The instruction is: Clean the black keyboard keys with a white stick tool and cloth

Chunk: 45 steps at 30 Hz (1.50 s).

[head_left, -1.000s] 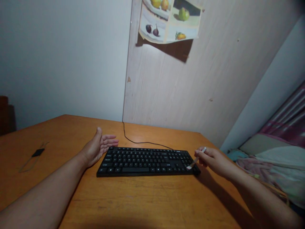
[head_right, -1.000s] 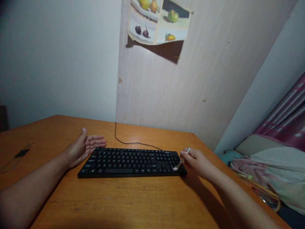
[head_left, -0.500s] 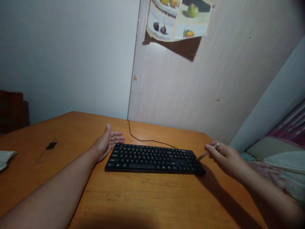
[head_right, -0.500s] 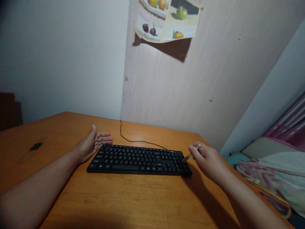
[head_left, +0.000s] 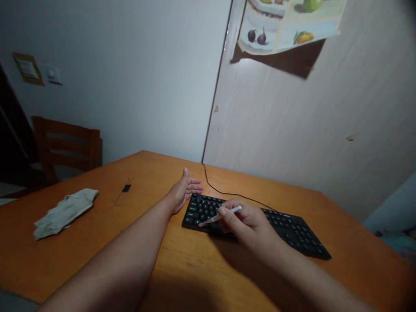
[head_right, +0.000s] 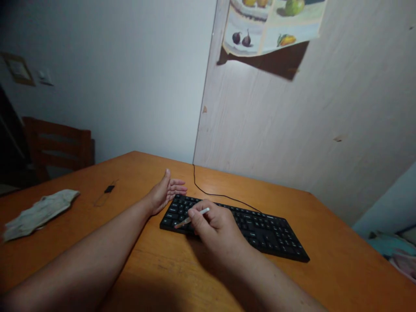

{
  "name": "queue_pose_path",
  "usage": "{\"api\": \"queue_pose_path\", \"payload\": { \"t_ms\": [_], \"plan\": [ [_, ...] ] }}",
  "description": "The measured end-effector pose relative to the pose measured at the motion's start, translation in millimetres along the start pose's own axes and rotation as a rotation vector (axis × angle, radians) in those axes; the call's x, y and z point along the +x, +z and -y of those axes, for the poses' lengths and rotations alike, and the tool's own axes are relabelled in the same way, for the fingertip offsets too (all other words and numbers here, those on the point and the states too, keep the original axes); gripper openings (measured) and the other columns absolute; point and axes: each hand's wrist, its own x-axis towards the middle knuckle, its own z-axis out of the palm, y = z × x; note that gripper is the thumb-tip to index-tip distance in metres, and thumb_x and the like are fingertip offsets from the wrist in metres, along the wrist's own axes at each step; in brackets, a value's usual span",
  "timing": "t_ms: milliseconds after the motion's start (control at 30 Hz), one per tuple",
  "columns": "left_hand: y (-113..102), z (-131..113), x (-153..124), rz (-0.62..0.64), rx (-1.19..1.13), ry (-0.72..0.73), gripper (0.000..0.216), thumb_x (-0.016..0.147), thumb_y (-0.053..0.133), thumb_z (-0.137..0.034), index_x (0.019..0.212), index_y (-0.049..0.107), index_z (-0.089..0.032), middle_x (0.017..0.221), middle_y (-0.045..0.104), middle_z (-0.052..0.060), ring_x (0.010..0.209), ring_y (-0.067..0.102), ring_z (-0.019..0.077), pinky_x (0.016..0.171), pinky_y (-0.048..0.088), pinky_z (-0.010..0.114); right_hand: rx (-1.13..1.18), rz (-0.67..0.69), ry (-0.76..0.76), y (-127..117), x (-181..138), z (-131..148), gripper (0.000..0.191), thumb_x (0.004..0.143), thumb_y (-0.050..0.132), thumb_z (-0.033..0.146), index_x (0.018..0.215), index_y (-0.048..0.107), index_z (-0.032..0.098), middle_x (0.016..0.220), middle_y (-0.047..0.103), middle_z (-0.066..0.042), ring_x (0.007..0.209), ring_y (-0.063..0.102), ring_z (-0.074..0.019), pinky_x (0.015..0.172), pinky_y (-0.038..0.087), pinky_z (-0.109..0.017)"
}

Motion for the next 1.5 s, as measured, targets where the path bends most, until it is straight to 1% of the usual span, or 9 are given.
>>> {"api": "queue_pose_path", "payload": {
  "t_ms": [100,200,300,400,533,767,1000,1200,1500],
  "plan": [
    [1.2,-0.2,0.1,0.002,-0.008,-0.004,0.086,0.087,0.023,-0.082,0.115,0.064,-0.013,0.114,0.073,0.02,0.109,0.068,0.0318,0.099,0.046,0.042,0.032,0.009,-0.033,21.1,12.2,-1.5,0.032,0.099,0.053,0.046,0.084,0.063,0.019,0.068,0.06,0.0,0.063,0.054,-0.0132,0.06,0.043,-0.025],
    [2.3,-0.9,-0.4,0.001,-0.01,-0.013,0.085,0.088,0.02,-0.082,0.113,0.065,-0.014,0.113,0.074,0.019,0.107,0.068,0.0311,0.1,0.046,0.042,0.039,0.015,-0.066,33.3,20.2,-0.6,0.03,0.1,0.052,0.042,0.084,0.064,0.019,0.069,0.062,0.001,0.063,0.056,-0.0124,0.061,0.043,-0.023],
    [2.4,-1.2,-0.5,0.006,-0.012,-0.012,0.086,0.087,0.02,-0.082,0.113,0.065,-0.014,0.113,0.074,0.019,0.107,0.069,0.0308,0.1,0.046,0.042,0.012,0.054,-0.062,35.3,22.7,1.7,0.029,0.1,0.051,0.04,0.084,0.063,0.019,0.069,0.063,0.0,0.063,0.057,-0.0123,0.063,0.044,-0.023],
    [2.4,-1.1,-0.3,0.009,-0.01,-0.011,0.088,0.087,0.02,-0.083,0.115,0.064,-0.013,0.114,0.074,0.02,0.107,0.068,0.0313,0.1,0.046,0.042,-0.061,0.078,-0.035,26.8,19.4,3.9,0.03,0.101,0.05,0.04,0.085,0.064,0.019,0.066,0.063,0.001,0.062,0.057,-0.0125,0.065,0.044,-0.024],
    [2.7,-1.4,-0.5,0.007,0.001,-0.008,0.09,0.086,0.02,-0.084,0.116,0.064,-0.012,0.115,0.073,0.02,0.109,0.067,0.0321,0.1,0.045,0.042,-0.157,0.041,0.017,2.8,7.2,1.5,0.033,0.101,0.049,0.041,0.08,0.062,0.02,0.06,0.06,0.002,0.058,0.054,-0.0127,0.063,0.042,-0.025],
    [-1.6,0.8,3.1,0.007,0.011,0.0,0.093,0.083,0.022,-0.087,0.117,0.064,-0.011,0.112,0.074,0.019,0.11,0.067,0.032,0.099,0.044,0.041,-0.288,-0.018,0.102,-54.5,-29.7,-16.5,0.042,0.101,0.046,0.048,0.077,0.065,0.02,0.067,0.062,-0.001,0.061,0.052,-0.0135,0.059,0.039,-0.026],
    [-2.9,-0.8,2.8,-0.008,0.033,0.013,0.094,0.082,0.023,-0.088,0.116,0.065,-0.011,0.108,0.075,0.019,0.109,0.068,0.0326,0.096,0.045,0.042,-0.347,-0.129,0.215,-108.1,-68.5,-39.8,0.047,0.099,0.045,0.055,0.075,0.064,0.02,0.066,0.057,-0.001,0.059,0.052,-0.0138,0.056,0.042,-0.026],
    [-5.4,-2.7,4.1,-0.029,0.052,0.008,0.091,0.084,0.024,-0.087,0.114,0.067,-0.012,0.107,0.075,0.019,0.108,0.069,0.0322,0.092,0.049,0.041,-0.322,-0.246,0.296,-144.3,-93.9,-53.5,0.045,0.096,0.047,0.059,0.077,0.059,0.02,0.063,0.056,0.001,0.056,0.051,-0.0143,0.053,0.041,-0.027],
    [-1.0,-9.0,-1.5,-0.071,0.016,-0.016,0.086,0.085,0.025,-0.085,0.108,0.068,-0.013,0.103,0.076,0.02,0.101,0.072,0.031,0.087,0.053,0.039,-0.532,-0.385,0.335,-203.2,-129.9,-80.1,0.046,0.096,0.044,0.057,0.067,0.054,0.023,0.061,0.058,-0.001,0.057,0.054,-0.0167,0.058,0.042,-0.029]
  ]
}}
